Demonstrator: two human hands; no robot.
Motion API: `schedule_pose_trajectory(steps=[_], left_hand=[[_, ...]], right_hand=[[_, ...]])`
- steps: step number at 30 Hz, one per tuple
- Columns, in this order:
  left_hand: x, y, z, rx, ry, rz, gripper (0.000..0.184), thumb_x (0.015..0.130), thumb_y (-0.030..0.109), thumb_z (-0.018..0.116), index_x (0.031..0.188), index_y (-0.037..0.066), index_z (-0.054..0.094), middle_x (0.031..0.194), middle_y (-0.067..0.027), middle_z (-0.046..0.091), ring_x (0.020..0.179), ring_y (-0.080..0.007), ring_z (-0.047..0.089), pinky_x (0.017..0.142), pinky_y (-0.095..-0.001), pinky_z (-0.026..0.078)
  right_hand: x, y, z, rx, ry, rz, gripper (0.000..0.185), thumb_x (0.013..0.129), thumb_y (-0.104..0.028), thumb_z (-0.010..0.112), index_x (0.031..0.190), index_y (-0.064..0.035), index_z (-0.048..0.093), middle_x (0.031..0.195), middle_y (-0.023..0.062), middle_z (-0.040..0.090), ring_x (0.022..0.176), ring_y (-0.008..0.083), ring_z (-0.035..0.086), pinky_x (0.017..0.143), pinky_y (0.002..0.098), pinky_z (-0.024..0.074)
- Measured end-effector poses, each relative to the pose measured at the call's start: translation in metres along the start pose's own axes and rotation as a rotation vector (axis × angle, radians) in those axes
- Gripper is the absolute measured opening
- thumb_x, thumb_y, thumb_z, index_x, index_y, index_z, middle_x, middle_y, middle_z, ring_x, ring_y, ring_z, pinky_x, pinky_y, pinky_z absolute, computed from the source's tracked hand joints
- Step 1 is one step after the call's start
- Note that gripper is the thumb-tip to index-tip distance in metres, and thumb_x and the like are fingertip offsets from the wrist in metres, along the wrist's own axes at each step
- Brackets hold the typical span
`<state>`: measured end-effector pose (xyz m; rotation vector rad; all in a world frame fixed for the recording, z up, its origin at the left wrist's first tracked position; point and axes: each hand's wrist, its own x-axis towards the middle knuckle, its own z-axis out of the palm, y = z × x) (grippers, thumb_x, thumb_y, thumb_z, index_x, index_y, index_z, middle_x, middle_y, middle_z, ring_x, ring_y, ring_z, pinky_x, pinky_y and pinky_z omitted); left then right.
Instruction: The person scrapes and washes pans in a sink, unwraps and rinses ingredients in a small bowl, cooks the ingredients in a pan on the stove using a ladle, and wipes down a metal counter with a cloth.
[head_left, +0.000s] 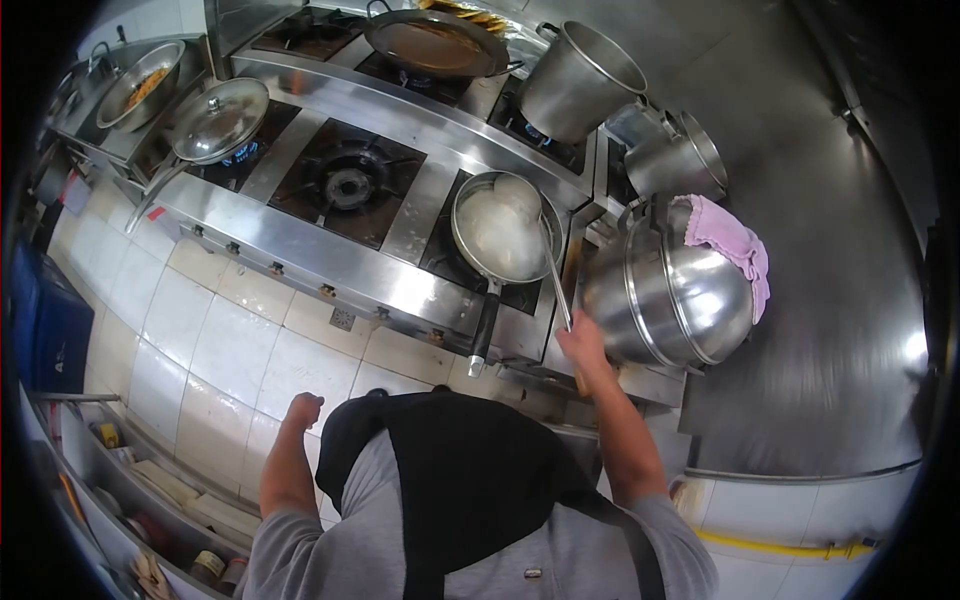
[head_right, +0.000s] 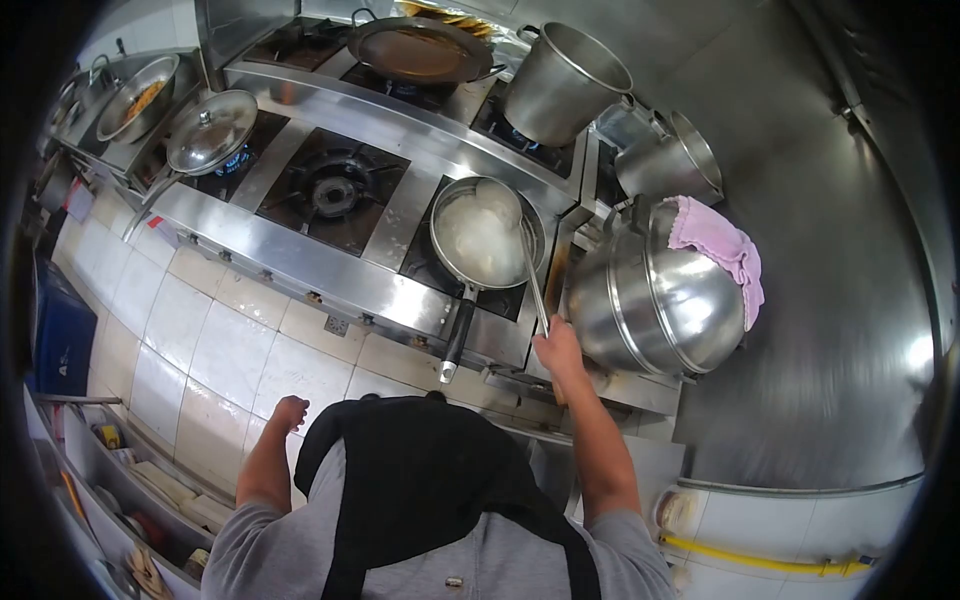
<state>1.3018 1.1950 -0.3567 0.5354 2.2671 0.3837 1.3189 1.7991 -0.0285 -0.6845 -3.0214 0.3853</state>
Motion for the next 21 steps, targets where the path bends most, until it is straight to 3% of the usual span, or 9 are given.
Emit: schedule_pose_trajectory(steps=[3, 5, 8, 10, 13, 15, 17, 20, 21], left_hand=[[0.0, -0.005, 0.013, -0.101, 0.002, -0.04, 0.026, 0.075, 0.006, 0.072, 0.1, 0.007, 0.068, 0.095, -0.0185, 0.072, 0.099, -0.037, 0.068, 0.086, -0.0473, 0.055], [-0.002, 0.001, 0.013, -0.058, -0.042, -0.064, 0.025, 0.08, 0.007, 0.067, 0.105, 0.008, 0.069, 0.097, -0.0195, 0.072, 0.099, -0.0369, 0.069, 0.085, -0.0479, 0.055], [-0.002, 0.012, 0.011, -0.216, -0.012, -0.086, 0.024, 0.086, 0.009, 0.06, 0.108, 0.008, 0.069, 0.097, -0.0196, 0.072, 0.097, -0.037, 0.07, 0.084, -0.0483, 0.056], [-0.003, 0.028, -0.007, -0.045, -0.076, -0.064, 0.024, 0.091, 0.014, 0.055, 0.109, 0.01, 0.071, 0.099, -0.0195, 0.072, 0.098, -0.0378, 0.069, 0.085, -0.0489, 0.055], [-0.012, 0.034, -0.022, -0.026, 0.025, 0.001, 0.028, 0.097, 0.021, 0.049, 0.107, 0.01, 0.072, 0.104, -0.0203, 0.071, 0.104, -0.0389, 0.067, 0.089, -0.0499, 0.054], [-0.014, 0.019, -0.014, -0.086, 0.195, 0.056, 0.037, 0.099, 0.031, 0.049, 0.103, 0.003, 0.073, 0.111, -0.0243, 0.069, 0.106, -0.0418, 0.065, 0.096, -0.0499, 0.051], [-0.009, -0.008, 0.005, -0.183, 0.274, 0.021, 0.042, 0.098, 0.035, 0.051, 0.1, 0.0, 0.073, 0.111, -0.0263, 0.069, 0.106, -0.0444, 0.064, 0.096, -0.0505, 0.05], [-0.049, -0.016, -0.007, -0.389, 0.331, -0.218, 0.046, 0.096, 0.039, 0.053, 0.094, -0.003, 0.073, 0.107, -0.0289, 0.069, 0.106, -0.046, 0.063, 0.094, -0.0521, 0.05], [-0.07, -0.014, -0.014, -0.461, 0.355, -0.306, 0.046, 0.096, 0.039, 0.053, 0.093, -0.003, 0.073, 0.105, -0.0294, 0.069, 0.105, -0.0462, 0.063, 0.094, -0.0526, 0.05]], right_hand=[[-0.018, -0.014, 0.002, 0.088, -0.016, -0.052, 0.026, 0.08, -0.015, 0.063, 0.094, 0.0054, 0.055, 0.084, 0.0302, 0.065, 0.085, 0.0508, 0.064, 0.075, 0.0519, 0.0525], [-0.037, -0.045, -0.026, 0.482, -0.381, 0.354, 0.026, 0.079, -0.016, 0.064, 0.09, 0.0055, 0.056, 0.08, 0.0276, 0.064, 0.079, 0.0489, 0.064, 0.072, 0.0504, 0.0522], [-0.062, -0.045, -0.027, 0.468, -0.368, 0.322, 0.024, 0.079, -0.015, 0.063, 0.089, 0.0051, 0.056, 0.079, 0.0267, 0.064, 0.076, 0.0474, 0.065, 0.071, 0.0521, 0.0515], [-0.083, -0.032, -0.012, 0.178, -0.006, -0.01, 0.02, 0.079, -0.013, 0.062, 0.089, 0.0033, 0.056, 0.075, 0.0258, 0.064, 0.072, 0.0473, 0.065, 0.067, 0.052, 0.0509], [-0.104, -0.035, -0.012, 0.004, 0.135, 0.1, 0.023, 0.079, -0.011, 0.061, 0.098, 0.0007, 0.054, 0.077, 0.0261, 0.063, 0.071, 0.0478, 0.063, 0.069, 0.0522, 0.0505], [-0.094, -0.046, -0.016, -0.006, 0.172, 0.083, 0.026, 0.079, -0.01, 0.061, 0.101, -0.0002, 0.053, 0.077, 0.0263, 0.062, 0.07, 0.0482, 0.061, 0.069, 0.0523, 0.0502], [-0.078, -0.075, -0.02, 0.157, 0.125, 0.006, 0.025, 0.08, -0.006, 0.06, 0.104, -0.0019, 0.052, 0.07, 0.0171, 0.057, 0.064, 0.0339, 0.064, 0.06, 0.048, 0.0502], [-0.05, -0.159, -0.022, 0.955, -0.358, 0.195, 0.017, 0.087, -0.006, 0.057, 0.103, -0.0065, 0.053, 0.065, 0.0024, 0.05, 0.044, 0.0129, 0.047, 0.041, 0.0301, 0.0427], [-0.032, -0.175, -0.009, 1.21, -0.521, 0.157, 0.018, 0.086, -0.006, 0.058, 0.104, -0.0067, 0.054, 0.063, 0.0006, 0.047, 0.045, 0.013, 0.047, 0.041, 0.0296, 0.0417]])
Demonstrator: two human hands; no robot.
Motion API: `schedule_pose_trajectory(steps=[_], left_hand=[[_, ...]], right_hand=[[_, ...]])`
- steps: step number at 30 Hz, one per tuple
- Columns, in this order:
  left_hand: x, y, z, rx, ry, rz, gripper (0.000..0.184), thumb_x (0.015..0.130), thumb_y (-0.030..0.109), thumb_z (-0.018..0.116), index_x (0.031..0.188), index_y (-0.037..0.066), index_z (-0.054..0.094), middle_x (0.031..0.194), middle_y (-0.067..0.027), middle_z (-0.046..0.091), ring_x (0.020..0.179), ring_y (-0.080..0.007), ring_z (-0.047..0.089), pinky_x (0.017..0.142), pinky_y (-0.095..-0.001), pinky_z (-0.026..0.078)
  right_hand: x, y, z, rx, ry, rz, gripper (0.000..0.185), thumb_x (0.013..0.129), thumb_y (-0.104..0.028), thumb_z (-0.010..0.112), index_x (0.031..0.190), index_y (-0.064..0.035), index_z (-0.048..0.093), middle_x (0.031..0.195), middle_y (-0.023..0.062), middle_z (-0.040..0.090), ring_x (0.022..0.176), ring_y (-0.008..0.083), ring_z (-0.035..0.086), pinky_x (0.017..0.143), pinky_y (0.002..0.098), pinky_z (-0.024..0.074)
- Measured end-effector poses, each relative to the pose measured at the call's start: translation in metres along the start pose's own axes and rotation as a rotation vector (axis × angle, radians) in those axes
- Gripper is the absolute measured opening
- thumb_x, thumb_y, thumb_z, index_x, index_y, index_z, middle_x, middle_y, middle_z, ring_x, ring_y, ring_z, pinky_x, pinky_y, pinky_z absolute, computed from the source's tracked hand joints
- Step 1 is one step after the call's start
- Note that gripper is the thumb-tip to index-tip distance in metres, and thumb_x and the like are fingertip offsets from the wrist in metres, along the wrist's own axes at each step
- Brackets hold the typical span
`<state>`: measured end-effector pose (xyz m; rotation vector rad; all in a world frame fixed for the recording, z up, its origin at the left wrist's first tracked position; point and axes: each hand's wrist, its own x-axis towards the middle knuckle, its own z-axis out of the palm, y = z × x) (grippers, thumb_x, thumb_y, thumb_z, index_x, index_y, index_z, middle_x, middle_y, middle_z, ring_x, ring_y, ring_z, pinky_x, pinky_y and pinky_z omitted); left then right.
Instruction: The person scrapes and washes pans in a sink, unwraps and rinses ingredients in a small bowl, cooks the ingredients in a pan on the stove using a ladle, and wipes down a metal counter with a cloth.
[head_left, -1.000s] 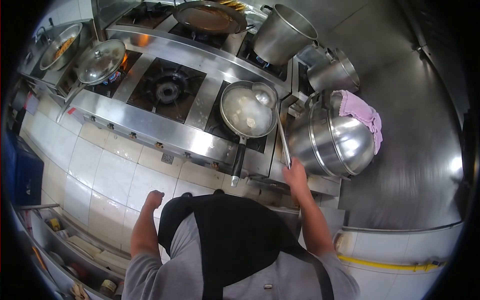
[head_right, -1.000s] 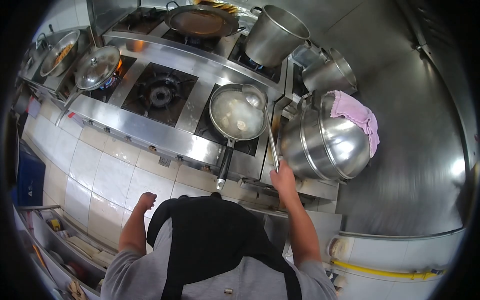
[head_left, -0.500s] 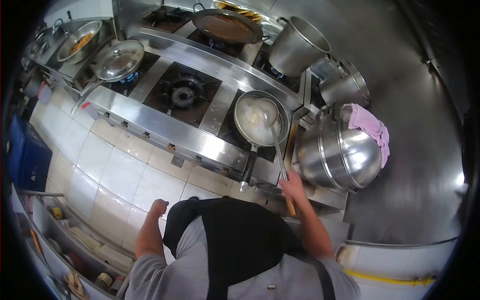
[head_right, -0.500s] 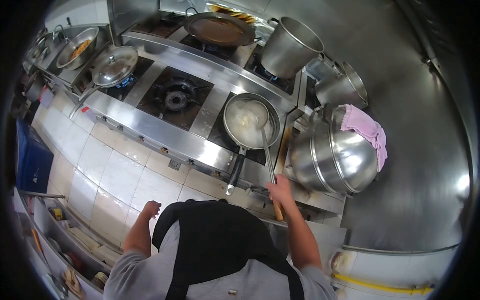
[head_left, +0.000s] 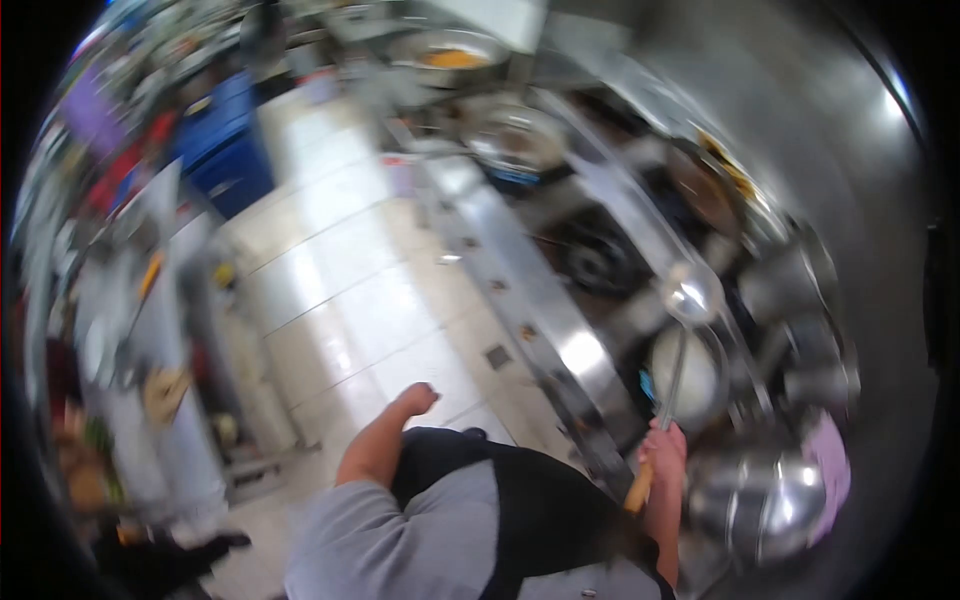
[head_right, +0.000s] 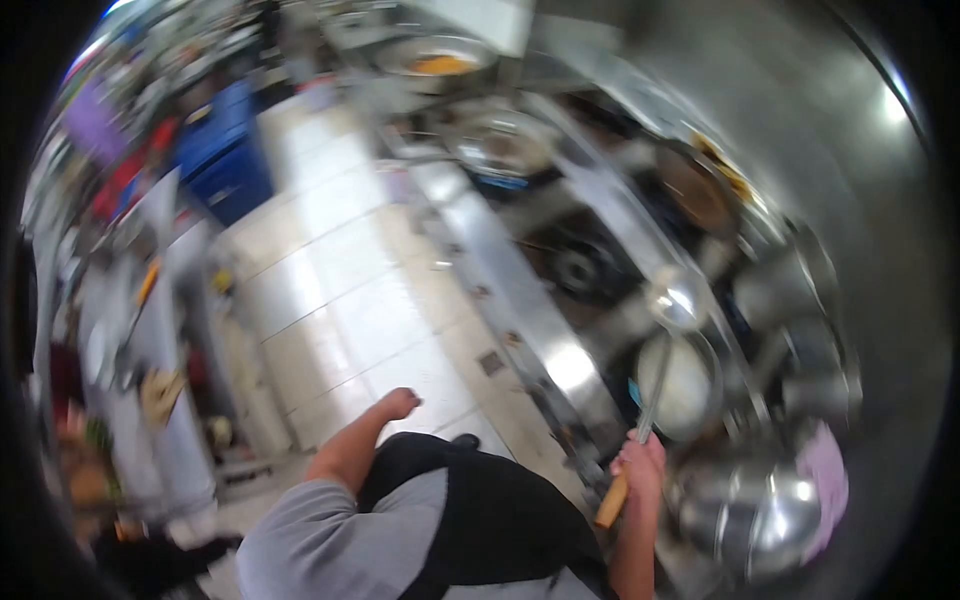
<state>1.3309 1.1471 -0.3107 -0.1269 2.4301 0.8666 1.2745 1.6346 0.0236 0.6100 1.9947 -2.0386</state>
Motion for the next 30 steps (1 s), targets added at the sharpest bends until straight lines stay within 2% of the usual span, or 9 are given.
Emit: schedule_pose_trajectory(steps=[2, 7, 10, 17, 19, 20, 24, 27, 30], left_hand=[[-0.037, -0.014, -0.008, -0.134, 0.173, -0.108, 0.048, 0.094, 0.039, 0.053, 0.095, -0.005, 0.073, 0.106, -0.0295, 0.069, 0.103, -0.0466, 0.064, 0.094, -0.0527, 0.05], [-0.158, -0.075, -0.006, -0.348, 0.307, -0.431, 0.05, 0.091, 0.039, 0.051, 0.098, -0.006, 0.073, 0.109, -0.0298, 0.069, 0.106, -0.0451, 0.065, 0.097, -0.0496, 0.05], [-0.234, -0.111, 0.031, -0.355, 0.357, -0.578, 0.05, 0.092, 0.039, 0.048, 0.095, -0.004, 0.074, 0.106, -0.0301, 0.069, 0.105, -0.0454, 0.065, 0.096, -0.051, 0.049], [-0.345, -0.099, 0.086, -0.688, 0.165, -1.035, 0.05, 0.091, 0.039, 0.05, 0.091, -0.005, 0.074, 0.095, -0.0278, 0.071, 0.086, -0.0387, 0.071, 0.082, -0.048, 0.055], [-0.352, -0.091, 0.09, -0.771, 0.138, -1.066, 0.051, 0.09, 0.04, 0.055, 0.093, -0.007, 0.073, 0.092, -0.026, 0.072, 0.077, -0.0339, 0.072, 0.076, -0.0453, 0.056], [-0.349, -0.092, 0.097, -0.737, 0.154, -1.029, 0.051, 0.096, 0.042, 0.053, 0.084, -0.003, 0.073, 0.079, -0.0211, 0.069, 0.069, -0.0344, 0.071, 0.061, -0.0483, 0.06], [-0.327, -0.103, 0.064, -0.74, 0.15, -1.033, 0.049, 0.095, 0.043, 0.054, 0.097, -0.002, 0.075, 0.09, -0.0236, 0.071, 0.078, -0.0359, 0.072, 0.064, -0.0487, 0.06], [-0.294, -0.124, 0.007, -0.662, 0.252, -0.971, 0.05, 0.091, 0.041, 0.053, 0.102, -0.004, 0.073, 0.113, -0.0286, 0.068, 0.111, -0.0446, 0.063, 0.098, -0.0493, 0.048], [-0.251, -0.162, -0.029, -0.668, 0.457, -0.921, 0.049, 0.092, 0.041, 0.053, 0.109, 0.0, 0.072, 0.117, -0.0254, 0.068, 0.112, -0.0434, 0.063, 0.099, -0.048, 0.048]], right_hand=[[0.052, -0.01, 0.044, 0.355, -0.133, 0.223, 0.016, 0.087, -0.009, 0.06, 0.102, -0.0075, 0.055, 0.062, -0.0018, 0.047, 0.045, 0.0117, 0.047, 0.042, 0.0277, 0.0415], [0.216, 0.027, 0.165, 0.388, -0.22, 0.012, 0.015, 0.088, -0.024, 0.061, 0.087, -0.0134, 0.051, 0.064, 0.0008, 0.048, 0.055, 0.0123, 0.05, 0.051, 0.0274, 0.0467], [0.271, 0.057, 0.206, 0.115, 0.01, -0.115, 0.03, 0.089, -0.035, 0.063, 0.09, -0.0055, 0.058, 0.078, 0.0075, 0.058, 0.065, 0.0194, 0.057, 0.057, 0.0308, 0.048], [0.285, 0.092, 0.21, -0.599, 0.053, 0.004, 0.043, 0.089, -0.037, 0.063, 0.107, 0.0019, 0.063, 0.1, 0.0149, 0.067, 0.08, 0.0278, 0.065, 0.063, 0.0434, 0.0529], [0.311, 0.107, 0.217, -0.634, 0.321, -0.382, 0.048, 0.091, -0.03, 0.06, 0.125, 0.0042, 0.057, 0.116, 0.0202, 0.066, 0.096, 0.0354, 0.067, 0.079, 0.0451, 0.054], [0.291, 0.089, 0.235, -0.671, 0.284, -0.467, 0.049, 0.092, -0.028, 0.059, 0.128, 0.0046, 0.055, 0.12, 0.0215, 0.065, 0.102, 0.0364, 0.065, 0.085, 0.0443, 0.0519], [0.269, 0.042, 0.317, -0.727, -0.008, -0.828, 0.042, 0.092, -0.011, 0.053, 0.131, 0.0053, 0.055, 0.128, 0.0225, 0.061, 0.119, 0.0347, 0.059, 0.105, 0.0395, 0.0426], [0.247, 0.027, 0.416, -0.719, -0.346, -0.843, 0.04, 0.089, -0.002, 0.057, 0.128, 0.0055, 0.057, 0.127, 0.0197, 0.063, 0.121, 0.0294, 0.059, 0.107, 0.0399, 0.0432], [0.173, 0.022, 0.516, -0.807, -0.602, -0.727, 0.029, 0.084, -0.004, 0.062, 0.112, -0.0025, 0.068, 0.112, 0.0157, 0.067, 0.11, 0.0241, 0.063, 0.1, 0.0372, 0.0472]])
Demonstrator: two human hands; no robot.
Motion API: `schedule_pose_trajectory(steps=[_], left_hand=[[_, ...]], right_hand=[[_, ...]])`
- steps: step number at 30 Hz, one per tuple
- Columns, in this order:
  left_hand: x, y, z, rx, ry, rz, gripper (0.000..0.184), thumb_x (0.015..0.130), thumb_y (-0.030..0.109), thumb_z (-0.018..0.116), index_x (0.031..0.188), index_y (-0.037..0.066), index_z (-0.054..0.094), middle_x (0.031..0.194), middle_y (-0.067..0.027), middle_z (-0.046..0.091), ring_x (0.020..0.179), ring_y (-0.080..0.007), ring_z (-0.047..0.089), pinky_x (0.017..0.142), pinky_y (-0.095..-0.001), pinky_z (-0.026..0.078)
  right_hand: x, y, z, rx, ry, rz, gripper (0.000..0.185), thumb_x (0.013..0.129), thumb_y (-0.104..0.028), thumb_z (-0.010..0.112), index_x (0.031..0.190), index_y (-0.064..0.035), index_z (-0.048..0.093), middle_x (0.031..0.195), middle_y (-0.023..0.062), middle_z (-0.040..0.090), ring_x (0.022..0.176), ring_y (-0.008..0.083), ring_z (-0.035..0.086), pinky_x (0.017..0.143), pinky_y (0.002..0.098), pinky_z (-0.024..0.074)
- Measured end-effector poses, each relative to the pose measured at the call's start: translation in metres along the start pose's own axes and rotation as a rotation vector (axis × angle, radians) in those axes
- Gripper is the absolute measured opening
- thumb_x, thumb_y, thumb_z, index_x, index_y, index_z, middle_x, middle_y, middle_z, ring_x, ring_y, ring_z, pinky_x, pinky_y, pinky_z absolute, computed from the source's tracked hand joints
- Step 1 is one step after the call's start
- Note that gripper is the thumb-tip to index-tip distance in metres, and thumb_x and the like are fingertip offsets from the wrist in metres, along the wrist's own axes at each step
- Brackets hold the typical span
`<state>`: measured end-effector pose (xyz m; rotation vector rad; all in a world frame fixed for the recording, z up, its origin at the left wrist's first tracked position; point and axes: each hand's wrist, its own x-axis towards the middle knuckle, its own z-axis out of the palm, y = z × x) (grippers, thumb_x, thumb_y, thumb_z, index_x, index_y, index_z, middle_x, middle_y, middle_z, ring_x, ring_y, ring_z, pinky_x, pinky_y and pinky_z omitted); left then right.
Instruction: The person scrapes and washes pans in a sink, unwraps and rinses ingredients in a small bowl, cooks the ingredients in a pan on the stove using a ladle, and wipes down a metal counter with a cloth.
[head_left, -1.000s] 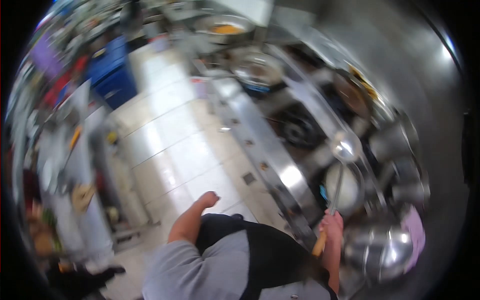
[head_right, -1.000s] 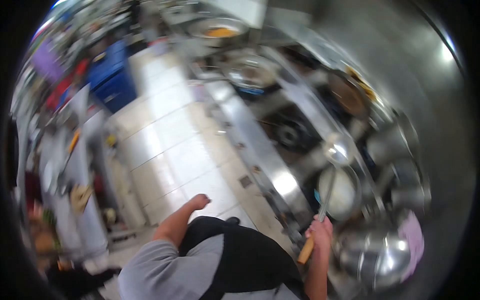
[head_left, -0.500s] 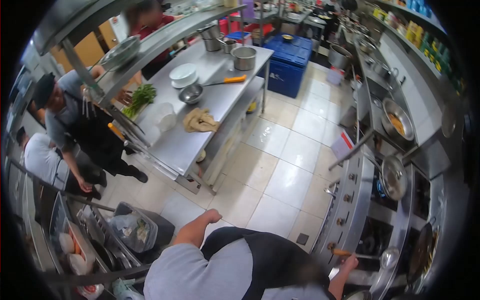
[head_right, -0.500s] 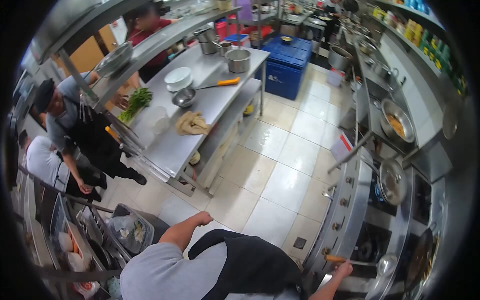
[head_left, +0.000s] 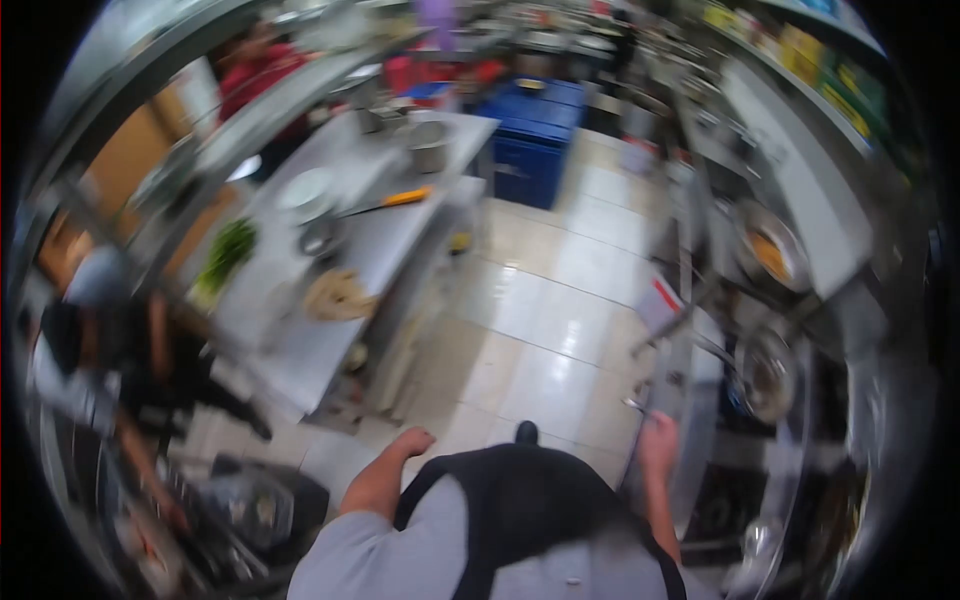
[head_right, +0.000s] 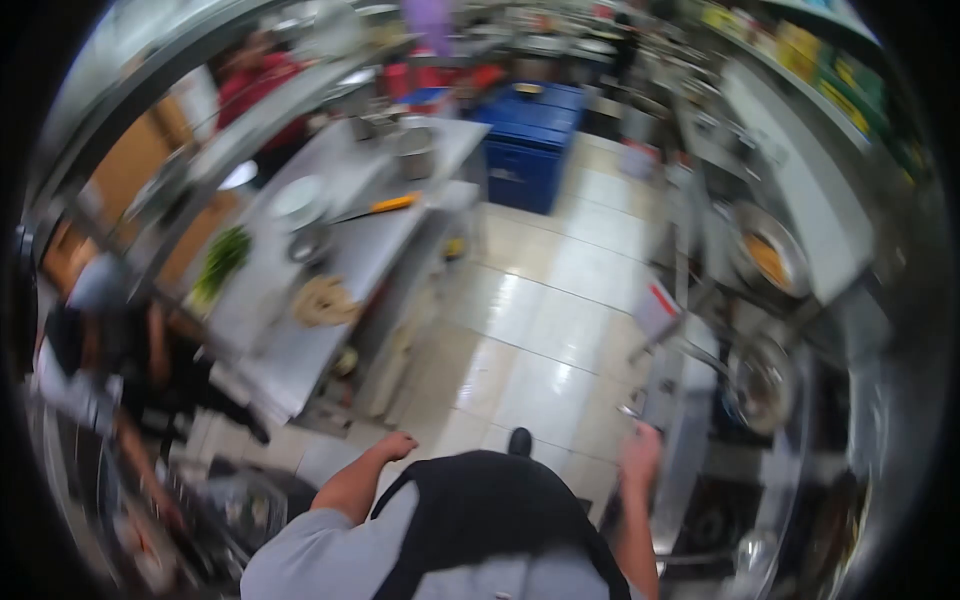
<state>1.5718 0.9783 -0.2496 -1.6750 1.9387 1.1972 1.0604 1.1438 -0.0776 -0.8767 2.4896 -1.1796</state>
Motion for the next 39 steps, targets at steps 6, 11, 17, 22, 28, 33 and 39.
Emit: schedule_pose_trajectory(steps=[6, 11, 17, 22, 28, 33, 39], left_hand=[[0.053, 0.122, -0.066, -0.137, 0.032, 0.161, 0.041, 0.09, 0.037, 0.061, 0.107, 0.001, 0.071, 0.103, -0.0239, 0.072, 0.099, -0.0424, 0.068, 0.083, -0.0443, 0.053], [0.138, 0.118, -0.07, -0.18, 0.143, 0.27, 0.038, 0.092, 0.033, 0.063, 0.106, -0.001, 0.071, 0.101, -0.019, 0.073, 0.096, -0.032, 0.072, 0.082, -0.0404, 0.054], [0.206, 0.212, -0.112, 0.177, -0.195, 0.278, 0.039, 0.094, 0.034, 0.058, 0.11, 0.0, 0.071, 0.108, -0.0197, 0.072, 0.101, -0.0333, 0.07, 0.088, -0.0422, 0.053], [0.294, 0.287, -0.142, 0.432, -0.371, 0.372, 0.041, 0.096, 0.035, 0.054, 0.113, 0.002, 0.071, 0.113, -0.0203, 0.07, 0.105, -0.0344, 0.069, 0.092, -0.0437, 0.052], [0.405, 0.397, -0.171, 1.078, -0.528, 0.68, 0.043, 0.098, 0.036, 0.05, 0.116, 0.004, 0.071, 0.12, -0.021, 0.069, 0.11, -0.0357, 0.067, 0.098, -0.0455, 0.05], [0.46, 0.514, -0.152, 0.743, -0.244, 0.825, 0.032, 0.085, 0.031, 0.061, 0.081, 0.002, 0.074, 0.092, -0.0236, 0.072, 0.086, -0.04, 0.07, 0.08, -0.0514, 0.054], [0.382, 0.565, -0.173, 0.042, -0.247, 1.176, 0.036, 0.081, 0.031, 0.066, 0.076, -0.004, 0.069, 0.072, -0.0245, 0.067, 0.065, -0.0403, 0.064, 0.066, -0.049, 0.052]], right_hand=[[0.061, 0.046, 0.188, 0.15, -0.917, -0.347, 0.035, 0.087, -0.031, 0.07, 0.107, -0.0027, 0.066, 0.097, 0.017, 0.069, 0.089, 0.0329, 0.067, 0.08, 0.0434, 0.0532], [0.089, 0.104, 0.213, -0.217, -1.082, -0.04, 0.04, 0.08, -0.034, 0.07, 0.095, 0.0031, 0.073, 0.094, 0.0224, 0.073, 0.079, 0.0361, 0.07, 0.07, 0.0472, 0.0538], [0.116, 0.208, 0.167, -0.309, -0.792, 0.332, 0.035, 0.08, -0.022, 0.057, 0.093, 0.0065, 0.073, 0.097, 0.0284, 0.071, 0.087, 0.0406, 0.072, 0.077, 0.0499, 0.0562], [0.02, 0.21, 0.108, -0.253, -0.42, 0.769, 0.037, 0.08, -0.027, 0.058, 0.091, 0.005, 0.072, 0.096, 0.028, 0.071, 0.092, 0.0427, 0.069, 0.081, 0.0497, 0.0555], [-0.06, 0.189, 0.122, -0.003, -0.556, 0.985, 0.044, 0.085, -0.035, 0.059, 0.084, 0.0068, 0.072, 0.076, 0.0262, 0.069, 0.068, 0.0368, 0.072, 0.065, 0.0482, 0.0593], [0.129, 0.167, 0.081, -0.021, -0.448, 0.845, 0.042, 0.086, -0.035, 0.059, 0.088, 0.0054, 0.072, 0.08, 0.0249, 0.068, 0.072, 0.0361, 0.071, 0.068, 0.0484, 0.059], [0.383, 0.029, 0.187, -0.107, -0.601, 0.33, 0.041, 0.088, -0.035, 0.059, 0.092, 0.0037, 0.07, 0.086, 0.0234, 0.068, 0.077, 0.0353, 0.07, 0.071, 0.0486, 0.0587]])
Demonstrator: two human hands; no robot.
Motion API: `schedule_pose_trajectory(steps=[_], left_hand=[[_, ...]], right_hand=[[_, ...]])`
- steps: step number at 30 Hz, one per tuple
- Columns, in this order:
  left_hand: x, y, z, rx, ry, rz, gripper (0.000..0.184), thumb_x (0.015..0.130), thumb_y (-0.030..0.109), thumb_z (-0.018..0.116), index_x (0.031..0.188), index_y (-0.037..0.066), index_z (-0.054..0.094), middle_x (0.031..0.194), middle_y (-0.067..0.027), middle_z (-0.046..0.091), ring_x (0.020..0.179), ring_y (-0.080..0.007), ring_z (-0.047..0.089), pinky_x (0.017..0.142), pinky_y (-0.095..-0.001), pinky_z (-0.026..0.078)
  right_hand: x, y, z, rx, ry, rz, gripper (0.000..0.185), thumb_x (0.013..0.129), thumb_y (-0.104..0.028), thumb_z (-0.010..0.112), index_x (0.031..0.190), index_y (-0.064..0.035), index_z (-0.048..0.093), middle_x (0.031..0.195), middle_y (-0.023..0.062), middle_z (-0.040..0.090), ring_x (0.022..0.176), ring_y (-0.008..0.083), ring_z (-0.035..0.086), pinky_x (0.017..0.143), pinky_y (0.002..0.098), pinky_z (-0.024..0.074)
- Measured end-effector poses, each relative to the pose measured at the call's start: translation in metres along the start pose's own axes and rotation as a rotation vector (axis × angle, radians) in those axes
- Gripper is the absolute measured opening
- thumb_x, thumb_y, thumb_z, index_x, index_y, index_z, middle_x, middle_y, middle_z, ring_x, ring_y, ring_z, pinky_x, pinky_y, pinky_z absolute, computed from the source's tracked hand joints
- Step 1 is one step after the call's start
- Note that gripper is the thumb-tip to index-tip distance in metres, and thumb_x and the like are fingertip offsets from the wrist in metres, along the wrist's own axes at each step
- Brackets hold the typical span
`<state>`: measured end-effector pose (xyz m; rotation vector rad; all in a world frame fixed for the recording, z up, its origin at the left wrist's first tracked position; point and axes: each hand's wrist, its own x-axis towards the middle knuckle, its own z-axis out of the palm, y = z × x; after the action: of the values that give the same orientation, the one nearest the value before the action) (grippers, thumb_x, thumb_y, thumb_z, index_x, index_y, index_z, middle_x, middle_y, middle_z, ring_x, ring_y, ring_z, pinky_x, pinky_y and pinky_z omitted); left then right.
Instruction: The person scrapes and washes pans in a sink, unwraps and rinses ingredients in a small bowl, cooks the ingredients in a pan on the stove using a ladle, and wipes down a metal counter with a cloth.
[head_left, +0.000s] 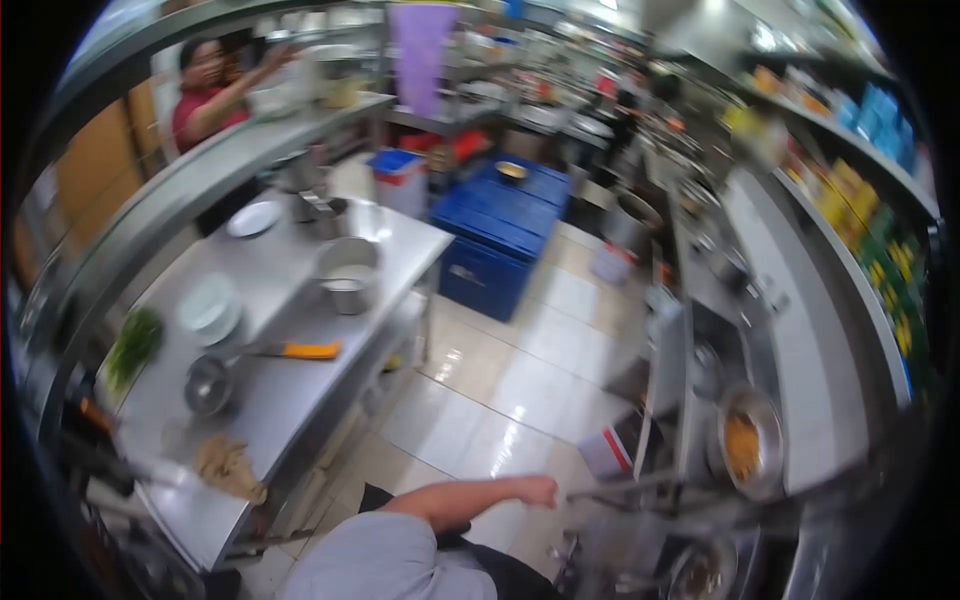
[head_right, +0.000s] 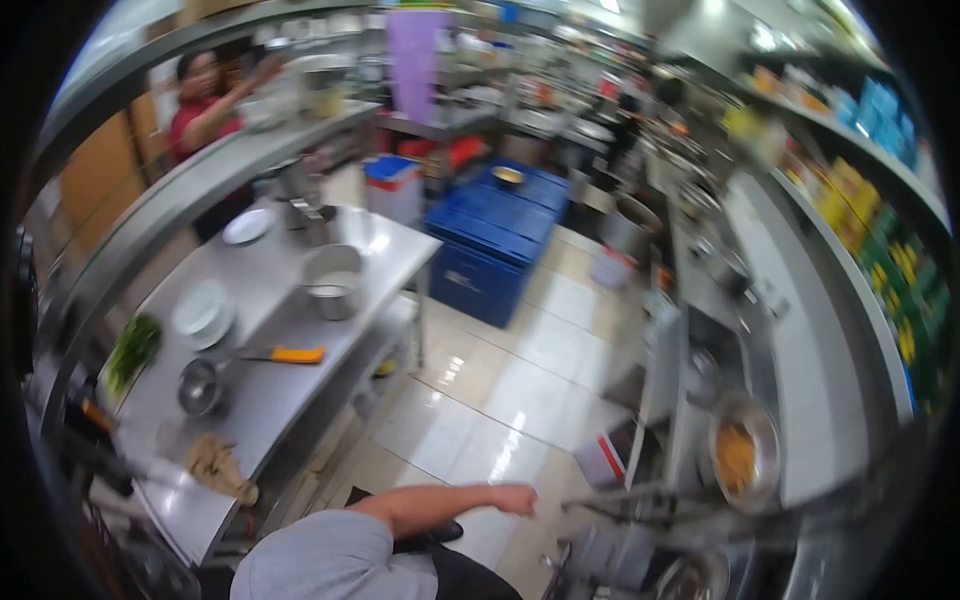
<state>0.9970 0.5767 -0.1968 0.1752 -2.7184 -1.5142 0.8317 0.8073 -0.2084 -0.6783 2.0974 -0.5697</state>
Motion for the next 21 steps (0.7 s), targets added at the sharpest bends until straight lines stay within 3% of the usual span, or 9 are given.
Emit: schedule_pose_trajectory(steps=[3, 7, 9, 10, 12, 16, 18, 21], left_hand=[[-0.093, 0.041, -0.02, -0.177, 0.059, -0.129, 0.04, 0.087, 0.038, 0.066, 0.078, 0.0, 0.068, 0.075, -0.0189, 0.069, 0.072, -0.0356, 0.065, 0.069, -0.0465, 0.051], [-0.252, 0.042, -0.078, -0.148, 0.377, -0.422, 0.035, 0.089, 0.037, 0.064, 0.085, 0.002, 0.068, 0.085, -0.0188, 0.069, 0.083, -0.0352, 0.066, 0.075, -0.0468, 0.052], [-0.33, 0.036, -0.095, -0.005, 0.652, -0.674, 0.036, 0.093, 0.04, 0.063, 0.101, 0.005, 0.065, 0.098, -0.0172, 0.067, 0.094, -0.0365, 0.064, 0.08, -0.0472, 0.05], [-0.367, 0.043, -0.103, -0.022, 0.745, -0.726, 0.036, 0.093, 0.04, 0.063, 0.101, 0.005, 0.065, 0.098, -0.0172, 0.067, 0.094, -0.0365, 0.064, 0.08, -0.0472, 0.05], [-0.434, 0.079, -0.11, 0.145, 1.128, -0.934, 0.033, 0.095, 0.036, 0.061, 0.104, 0.005, 0.064, 0.104, -0.0165, 0.065, 0.102, -0.0367, 0.063, 0.089, -0.0493, 0.049], [-0.519, 0.125, -0.083, 0.323, 1.376, -1.326, 0.033, 0.094, 0.033, 0.06, 0.111, 0.004, 0.064, 0.12, -0.0173, 0.062, 0.119, -0.0361, 0.056, 0.103, -0.0517, 0.042], [-0.54, 0.115, -0.058, 0.489, 1.564, -1.474, 0.039, 0.093, 0.029, 0.059, 0.122, 0.003, 0.061, 0.135, -0.0185, 0.055, 0.133, -0.036, 0.044, 0.113, -0.0554, 0.033], [-0.571, 0.107, -0.037, 0.452, 1.638, -1.5, 0.049, 0.09, 0.028, 0.061, 0.131, 0.002, 0.057, 0.144, -0.0207, 0.047, 0.139, -0.0387, 0.037, 0.116, -0.0553, 0.029]], right_hand=[[0.061, -0.127, 0.049, -0.142, -0.155, -0.259, 0.04, 0.089, -0.035, 0.059, 0.094, 0.0028, 0.07, 0.088, 0.0226, 0.068, 0.079, 0.035, 0.07, 0.072, 0.0487, 0.0586], [0.079, -0.285, 0.182, -0.289, -0.445, -0.541, 0.039, 0.09, -0.035, 0.059, 0.097, 0.0017, 0.069, 0.092, 0.0216, 0.068, 0.082, 0.0344, 0.069, 0.074, 0.0489, 0.0584], [0.063, -0.343, 0.263, -0.368, -0.611, -0.662, 0.038, 0.09, -0.035, 0.059, 0.098, 0.0011, 0.069, 0.093, 0.0211, 0.067, 0.084, 0.0342, 0.069, 0.075, 0.0489, 0.0583], [0.05, -0.365, 0.304, -0.407, -0.695, -0.717, 0.038, 0.091, -0.035, 0.059, 0.099, 0.0009, 0.069, 0.094, 0.0209, 0.067, 0.085, 0.034, 0.069, 0.076, 0.049, 0.0582], [0.017, -0.395, 0.384, -0.479, -0.854, -0.808, 0.037, 0.091, -0.035, 0.059, 0.1, 0.0003, 0.068, 0.096, 0.0203, 0.067, 0.086, 0.0338, 0.069, 0.077, 0.0491, 0.0581], [-0.044, -0.411, 0.492, -0.585, -1.077, -0.869, 0.037, 0.093, -0.035, 0.058, 0.103, -0.0008, 0.067, 0.1, 0.0193, 0.067, 0.089, 0.0333, 0.068, 0.079, 0.0492, 0.0579], [-0.063, -0.41, 0.518, -0.617, -1.132, -0.853, 0.036, 0.093, -0.035, 0.058, 0.105, -0.0014, 0.067, 0.101, 0.0188, 0.067, 0.091, 0.033, 0.068, 0.08, 0.0493, 0.0578], [-0.071, -0.408, 0.533, -0.612, -1.174, -0.809, 0.036, 0.094, -0.035, 0.058, 0.107, -0.0022, 0.066, 0.104, 0.0181, 0.067, 0.093, 0.0326, 0.068, 0.081, 0.0494, 0.0576]])
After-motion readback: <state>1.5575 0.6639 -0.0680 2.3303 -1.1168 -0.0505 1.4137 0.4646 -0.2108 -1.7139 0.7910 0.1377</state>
